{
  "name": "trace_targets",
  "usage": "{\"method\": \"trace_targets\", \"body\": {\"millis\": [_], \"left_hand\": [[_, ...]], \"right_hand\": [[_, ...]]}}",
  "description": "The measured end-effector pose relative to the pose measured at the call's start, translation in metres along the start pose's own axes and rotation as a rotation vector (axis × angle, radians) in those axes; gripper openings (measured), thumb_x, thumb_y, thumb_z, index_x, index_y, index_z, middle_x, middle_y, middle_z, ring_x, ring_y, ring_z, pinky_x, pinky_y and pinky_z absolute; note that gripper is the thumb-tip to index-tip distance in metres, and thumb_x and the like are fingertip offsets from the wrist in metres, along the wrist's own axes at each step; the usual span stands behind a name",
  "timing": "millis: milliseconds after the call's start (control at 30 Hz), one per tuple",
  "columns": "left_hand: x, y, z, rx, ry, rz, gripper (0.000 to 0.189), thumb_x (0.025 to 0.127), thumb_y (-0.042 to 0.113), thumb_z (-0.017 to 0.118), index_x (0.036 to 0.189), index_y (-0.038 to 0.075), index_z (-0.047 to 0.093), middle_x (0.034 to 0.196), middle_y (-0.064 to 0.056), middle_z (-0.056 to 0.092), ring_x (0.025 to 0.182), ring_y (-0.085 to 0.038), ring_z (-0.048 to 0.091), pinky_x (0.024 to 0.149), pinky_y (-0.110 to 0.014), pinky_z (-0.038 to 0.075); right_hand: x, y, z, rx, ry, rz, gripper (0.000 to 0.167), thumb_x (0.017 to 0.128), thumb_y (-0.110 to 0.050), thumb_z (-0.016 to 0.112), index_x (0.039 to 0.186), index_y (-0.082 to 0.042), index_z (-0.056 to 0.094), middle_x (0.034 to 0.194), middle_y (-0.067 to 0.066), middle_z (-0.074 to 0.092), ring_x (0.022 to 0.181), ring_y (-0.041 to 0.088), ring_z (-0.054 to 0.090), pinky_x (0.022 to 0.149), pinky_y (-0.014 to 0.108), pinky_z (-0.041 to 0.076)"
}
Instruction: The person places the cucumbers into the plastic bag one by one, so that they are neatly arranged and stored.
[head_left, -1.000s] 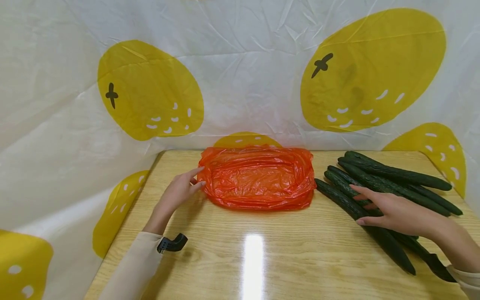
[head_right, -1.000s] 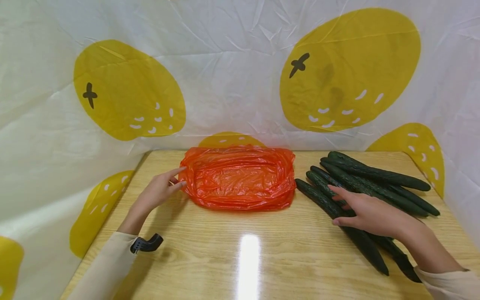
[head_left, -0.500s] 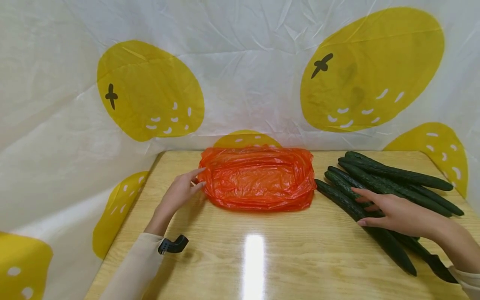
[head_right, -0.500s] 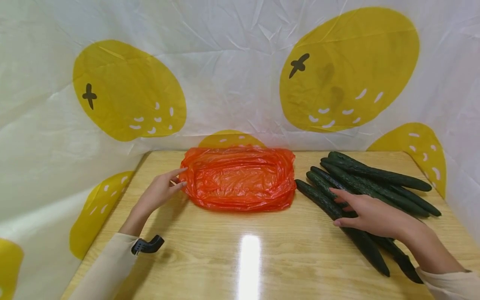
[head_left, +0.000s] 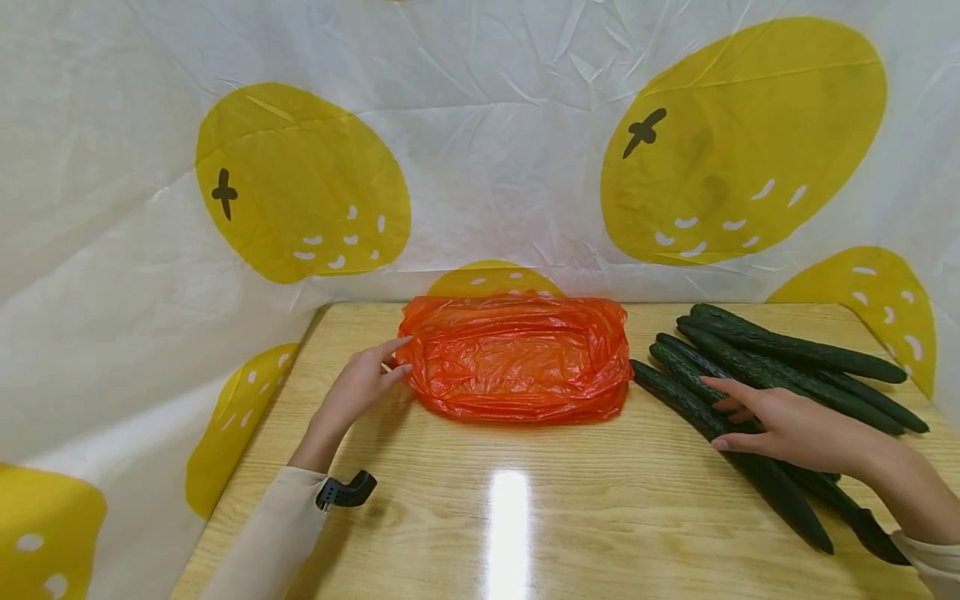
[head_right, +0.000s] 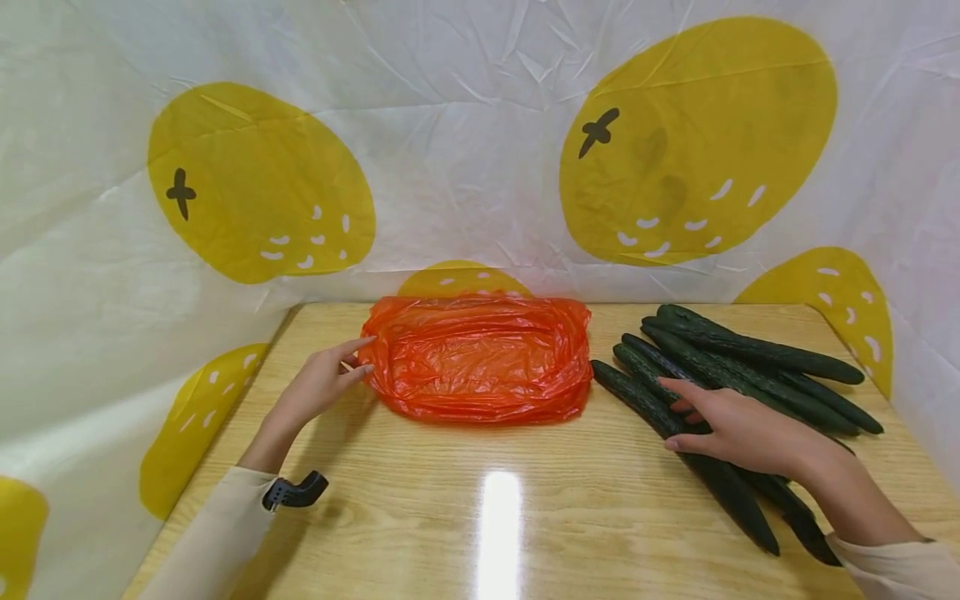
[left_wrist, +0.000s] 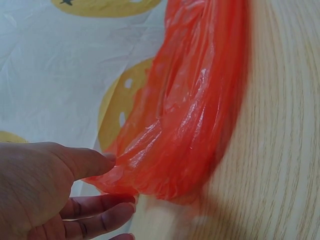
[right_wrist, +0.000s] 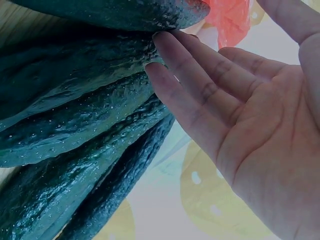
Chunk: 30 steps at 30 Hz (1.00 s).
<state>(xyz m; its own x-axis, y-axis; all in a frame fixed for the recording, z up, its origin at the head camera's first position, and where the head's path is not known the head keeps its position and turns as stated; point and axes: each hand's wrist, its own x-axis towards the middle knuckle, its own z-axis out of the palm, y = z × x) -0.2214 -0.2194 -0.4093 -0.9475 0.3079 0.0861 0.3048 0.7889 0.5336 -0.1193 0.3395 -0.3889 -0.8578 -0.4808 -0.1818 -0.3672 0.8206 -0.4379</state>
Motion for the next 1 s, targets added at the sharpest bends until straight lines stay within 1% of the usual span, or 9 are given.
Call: {"method": "trace_targets", "body": {"millis": [133,267,467,633,733,867,1000], "left_hand": [[0.0004,-0.0005,0.0005,-0.002,-0.004,0.0,0.051,0.097,0.017,0.071,0.145,0.009,0.057,0.094,-0.013,0.072,0.071,-0.017,0.066,0.062,-0.03,0.052],[0.001,-0.0012,0.0012,-0.002,-0.005,-0.001,0.051,0.097,0.018,0.071,0.145,0.009,0.057,0.094,-0.012,0.071,0.07,-0.016,0.065,0.062,-0.03,0.052],[0.0012,-0.001,0.0012,0.0,-0.006,0.005,0.05,0.096,0.017,0.071,0.144,0.009,0.057,0.094,-0.013,0.071,0.072,-0.018,0.066,0.064,-0.031,0.054],[0.0009,-0.0009,0.0004,0.003,-0.01,0.008,0.05,0.097,0.017,0.07,0.144,0.008,0.057,0.094,-0.013,0.071,0.072,-0.017,0.066,0.064,-0.031,0.054],[0.0009,-0.0004,-0.0004,0.008,-0.011,0.005,0.05,0.097,0.017,0.07,0.145,0.008,0.057,0.094,-0.012,0.071,0.071,-0.017,0.065,0.063,-0.031,0.053],[0.001,0.0013,-0.0013,0.008,-0.011,0.001,0.051,0.097,0.017,0.07,0.145,0.008,0.057,0.093,-0.012,0.071,0.071,-0.017,0.064,0.062,-0.03,0.052],[0.0014,0.0016,-0.0014,0.008,-0.01,0.005,0.051,0.097,0.016,0.07,0.145,0.007,0.057,0.093,-0.012,0.071,0.071,-0.017,0.065,0.062,-0.03,0.052]], "right_hand": [[0.0017,-0.0002,0.0004,-0.01,-0.008,0.018,0.087,0.093,-0.046,0.071,0.155,0.002,0.032,0.128,0.014,0.067,0.104,0.029,0.069,0.078,0.038,0.057],[0.0025,-0.0002,0.0015,-0.006,-0.003,0.013,0.087,0.09,-0.045,0.074,0.153,0.003,0.036,0.127,0.014,0.066,0.102,0.027,0.069,0.077,0.038,0.057],[0.0017,-0.0005,0.0035,-0.008,-0.004,0.002,0.083,0.088,-0.039,0.077,0.15,0.004,0.041,0.129,0.018,0.063,0.1,0.025,0.069,0.077,0.036,0.057],[0.0033,-0.0007,0.0042,-0.031,-0.007,-0.012,0.079,0.088,-0.035,0.078,0.147,0.005,0.045,0.127,0.02,0.064,0.097,0.023,0.07,0.075,0.037,0.057],[0.0046,-0.0004,0.0033,-0.041,-0.013,0.007,0.077,0.087,-0.032,0.079,0.147,0.003,0.046,0.127,0.016,0.065,0.097,0.022,0.07,0.076,0.036,0.057],[0.0065,-0.0003,0.0024,-0.056,-0.017,0.011,0.074,0.087,-0.027,0.08,0.147,0.002,0.047,0.127,0.015,0.066,0.097,0.021,0.069,0.076,0.035,0.057],[0.0088,-0.0005,0.0033,-0.082,-0.015,-0.002,0.073,0.087,-0.024,0.08,0.146,0.002,0.048,0.127,0.017,0.065,0.095,0.02,0.069,0.075,0.035,0.057]]}}
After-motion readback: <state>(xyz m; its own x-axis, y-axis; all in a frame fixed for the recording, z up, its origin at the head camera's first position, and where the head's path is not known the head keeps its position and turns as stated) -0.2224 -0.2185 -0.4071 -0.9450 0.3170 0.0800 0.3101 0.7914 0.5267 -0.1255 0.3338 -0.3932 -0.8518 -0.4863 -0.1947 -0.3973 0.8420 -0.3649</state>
